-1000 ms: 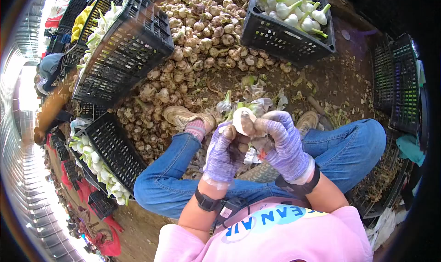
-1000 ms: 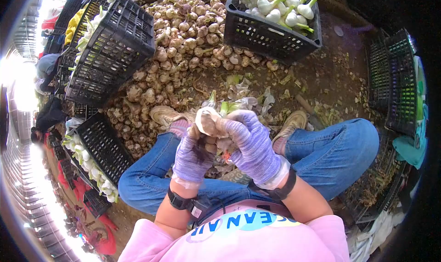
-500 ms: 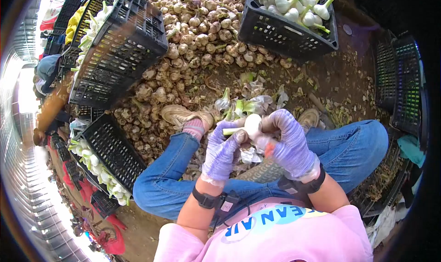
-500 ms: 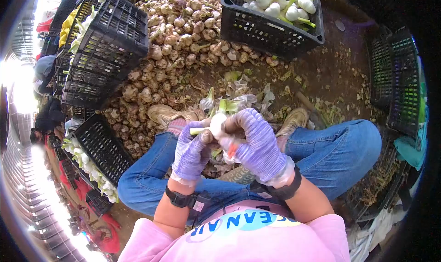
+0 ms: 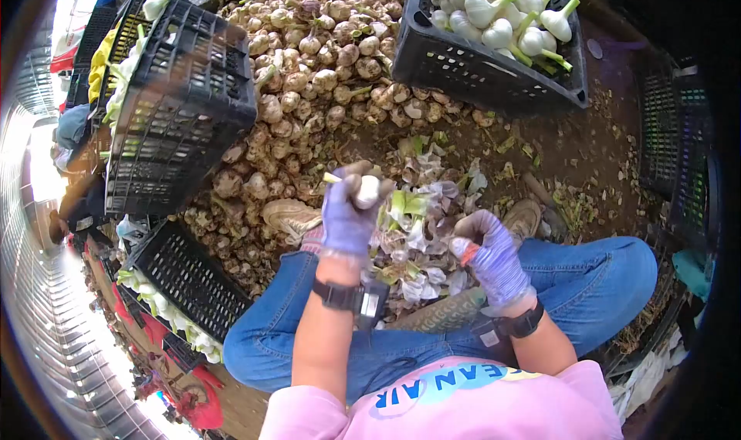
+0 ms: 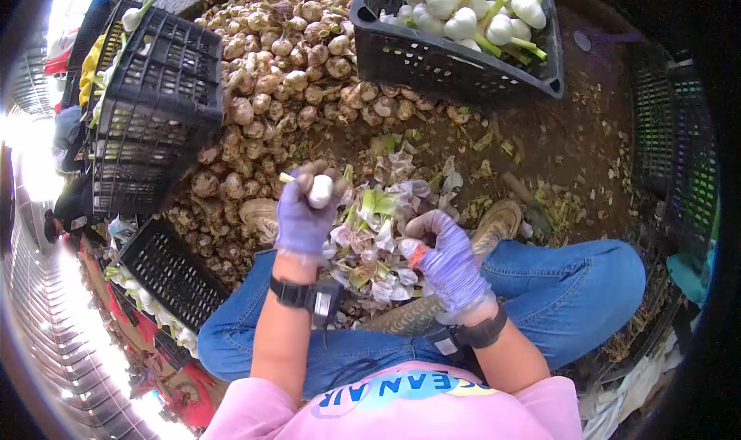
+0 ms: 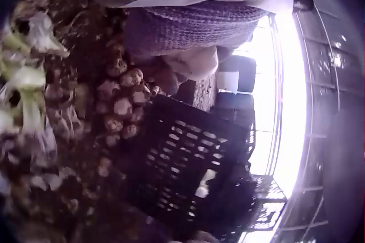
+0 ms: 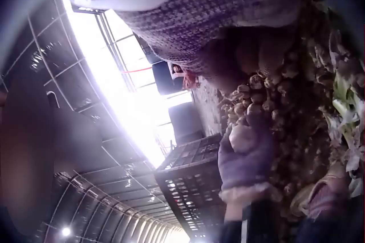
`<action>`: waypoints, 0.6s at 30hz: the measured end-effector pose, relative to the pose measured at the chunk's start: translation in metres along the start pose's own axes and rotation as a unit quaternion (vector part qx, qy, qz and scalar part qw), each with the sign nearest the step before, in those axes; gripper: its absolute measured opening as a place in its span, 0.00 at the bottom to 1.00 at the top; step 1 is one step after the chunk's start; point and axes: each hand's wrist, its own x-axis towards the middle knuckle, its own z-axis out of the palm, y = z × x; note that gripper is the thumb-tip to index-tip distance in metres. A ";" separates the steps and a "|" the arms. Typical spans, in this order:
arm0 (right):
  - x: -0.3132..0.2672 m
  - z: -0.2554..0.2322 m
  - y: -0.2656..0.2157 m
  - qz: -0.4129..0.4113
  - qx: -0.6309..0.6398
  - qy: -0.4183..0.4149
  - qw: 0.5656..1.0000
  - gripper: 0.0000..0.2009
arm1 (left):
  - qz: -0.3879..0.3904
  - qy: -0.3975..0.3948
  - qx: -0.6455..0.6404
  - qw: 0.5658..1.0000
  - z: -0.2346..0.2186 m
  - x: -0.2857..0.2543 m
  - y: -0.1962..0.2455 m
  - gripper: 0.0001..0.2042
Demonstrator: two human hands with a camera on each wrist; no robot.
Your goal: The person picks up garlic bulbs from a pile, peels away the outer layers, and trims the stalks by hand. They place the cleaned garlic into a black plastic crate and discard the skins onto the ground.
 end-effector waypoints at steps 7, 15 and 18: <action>0.026 -0.005 -0.005 0.115 0.045 0.001 0.992 0.14 | 0.158 0.020 0.528 0.834 -0.006 0.169 -0.033 0.29; 0.037 -0.010 0.005 0.069 0.022 -0.020 0.997 0.13 | 0.142 0.004 0.819 0.556 0.032 0.208 -0.031 0.24; 0.035 -0.007 -0.004 0.141 0.106 0.016 0.984 0.12 | 0.131 0.027 0.779 0.612 0.027 0.178 -0.015 0.22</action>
